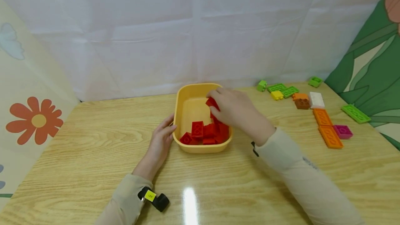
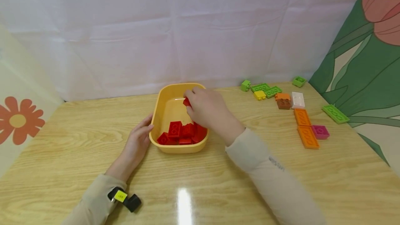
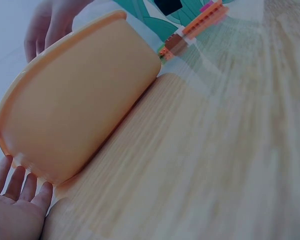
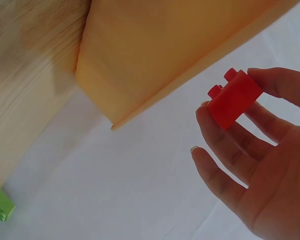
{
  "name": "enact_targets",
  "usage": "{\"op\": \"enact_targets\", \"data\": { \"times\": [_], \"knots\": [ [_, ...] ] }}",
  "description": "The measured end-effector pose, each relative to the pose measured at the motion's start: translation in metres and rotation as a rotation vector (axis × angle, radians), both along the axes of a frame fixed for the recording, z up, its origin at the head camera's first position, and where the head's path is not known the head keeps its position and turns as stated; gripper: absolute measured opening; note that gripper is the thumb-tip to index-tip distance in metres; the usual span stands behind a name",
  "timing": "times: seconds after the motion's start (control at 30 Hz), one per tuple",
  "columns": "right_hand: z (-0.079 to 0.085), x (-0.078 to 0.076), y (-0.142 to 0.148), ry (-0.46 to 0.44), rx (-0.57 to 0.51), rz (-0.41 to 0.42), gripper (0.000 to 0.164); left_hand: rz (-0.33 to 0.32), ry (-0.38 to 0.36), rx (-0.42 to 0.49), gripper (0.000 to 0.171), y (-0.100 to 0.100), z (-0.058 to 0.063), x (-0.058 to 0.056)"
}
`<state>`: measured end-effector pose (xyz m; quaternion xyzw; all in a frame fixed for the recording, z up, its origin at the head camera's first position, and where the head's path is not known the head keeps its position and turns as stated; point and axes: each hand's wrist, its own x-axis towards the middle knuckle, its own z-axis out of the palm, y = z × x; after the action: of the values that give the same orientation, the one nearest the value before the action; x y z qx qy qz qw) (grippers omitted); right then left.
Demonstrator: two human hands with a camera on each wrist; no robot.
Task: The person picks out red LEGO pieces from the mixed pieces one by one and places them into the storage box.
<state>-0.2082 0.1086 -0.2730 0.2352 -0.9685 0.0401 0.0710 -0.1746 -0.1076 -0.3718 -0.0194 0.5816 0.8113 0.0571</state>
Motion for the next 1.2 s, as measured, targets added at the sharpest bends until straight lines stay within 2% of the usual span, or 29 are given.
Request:
{"op": "enact_targets", "data": {
  "times": [0.37,0.83,1.2],
  "knots": [
    [-0.001,0.011,-0.009,0.010,0.039,0.078,0.036,0.001,0.004,0.001,0.053,0.001,0.000,0.000],
    [-0.003,0.023,-0.019,0.001,0.085,0.118,0.036,0.002,0.001,-0.005,0.053,0.001,0.001,0.000],
    [-0.005,0.030,-0.025,0.040,0.120,0.196,0.036,-0.003,0.010,0.001,0.053,0.001,0.000,0.000]
  ]
}}
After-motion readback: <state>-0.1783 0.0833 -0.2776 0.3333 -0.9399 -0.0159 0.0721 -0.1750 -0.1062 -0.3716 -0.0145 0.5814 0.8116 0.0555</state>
